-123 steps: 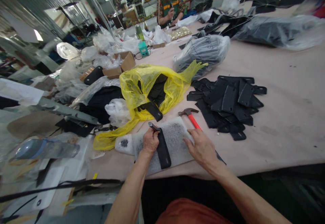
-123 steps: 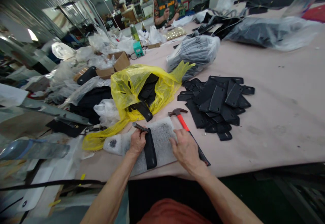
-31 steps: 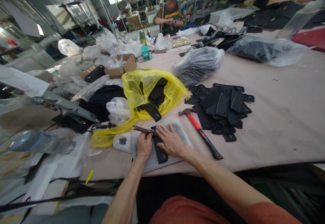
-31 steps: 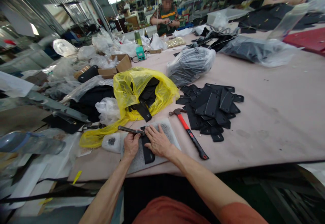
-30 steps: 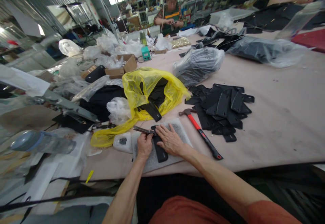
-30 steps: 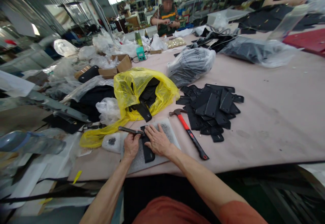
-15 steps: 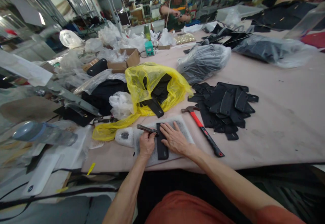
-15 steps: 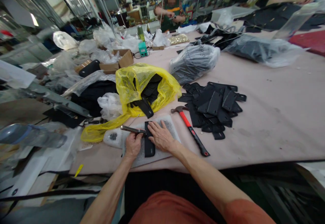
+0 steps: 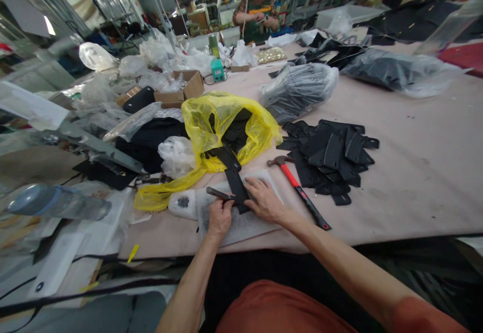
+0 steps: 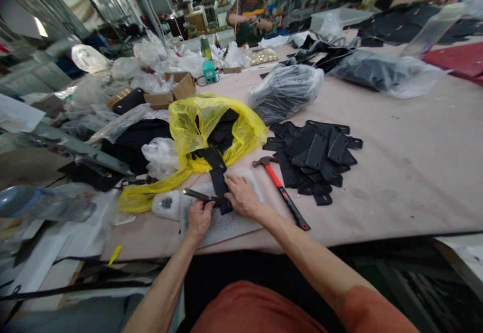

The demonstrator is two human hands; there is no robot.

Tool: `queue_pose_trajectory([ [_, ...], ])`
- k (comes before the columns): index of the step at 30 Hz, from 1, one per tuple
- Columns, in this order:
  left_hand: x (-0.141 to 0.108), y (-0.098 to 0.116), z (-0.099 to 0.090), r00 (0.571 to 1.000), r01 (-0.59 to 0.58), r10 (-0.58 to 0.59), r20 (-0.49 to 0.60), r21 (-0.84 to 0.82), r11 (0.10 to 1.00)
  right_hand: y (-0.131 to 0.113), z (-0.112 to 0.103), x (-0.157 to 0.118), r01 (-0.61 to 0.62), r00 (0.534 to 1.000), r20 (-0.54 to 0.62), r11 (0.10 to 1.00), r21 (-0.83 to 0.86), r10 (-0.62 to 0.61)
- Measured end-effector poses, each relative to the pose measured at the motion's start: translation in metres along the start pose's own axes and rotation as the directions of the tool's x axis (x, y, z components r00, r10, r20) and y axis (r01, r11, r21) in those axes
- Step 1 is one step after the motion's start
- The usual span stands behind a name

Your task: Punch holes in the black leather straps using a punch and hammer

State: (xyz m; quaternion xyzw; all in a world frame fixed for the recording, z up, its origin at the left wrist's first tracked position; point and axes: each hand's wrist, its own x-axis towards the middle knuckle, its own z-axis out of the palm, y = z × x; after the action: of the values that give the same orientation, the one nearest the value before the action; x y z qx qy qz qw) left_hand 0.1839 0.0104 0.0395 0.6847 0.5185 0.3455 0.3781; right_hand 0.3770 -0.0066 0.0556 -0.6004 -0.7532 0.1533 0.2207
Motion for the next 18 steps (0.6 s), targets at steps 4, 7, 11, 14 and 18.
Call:
queue_pose_trajectory([
  [4,0.005,0.001,0.002,1.0,0.007,-0.007,-0.019,0.004,1.0,-0.008,0.003,-0.042,-0.02,0.999,0.044,0.996,-0.09,0.024],
  [7,0.014,0.001,0.003,0.999,-0.004,0.005,-0.035,0.02,1.0,-0.012,0.011,-0.038,-0.09,0.996,-0.023,0.985,-0.146,0.088],
  [11,0.031,-0.004,0.005,0.998,-0.016,0.017,-0.061,0.02,1.0,-0.018,0.017,-0.017,-0.155,0.984,-0.111,0.972,-0.174,0.137],
  [14,0.038,-0.008,0.006,0.998,-0.007,0.008,-0.06,0.007,1.0,-0.02,0.019,-0.01,-0.167,0.979,-0.147,0.972,-0.165,0.143],
  [18,0.042,-0.012,0.007,0.998,-0.04,0.039,-0.053,-0.011,0.999,-0.02,0.022,-0.01,-0.185,0.969,-0.189,0.975,-0.124,0.16],
])
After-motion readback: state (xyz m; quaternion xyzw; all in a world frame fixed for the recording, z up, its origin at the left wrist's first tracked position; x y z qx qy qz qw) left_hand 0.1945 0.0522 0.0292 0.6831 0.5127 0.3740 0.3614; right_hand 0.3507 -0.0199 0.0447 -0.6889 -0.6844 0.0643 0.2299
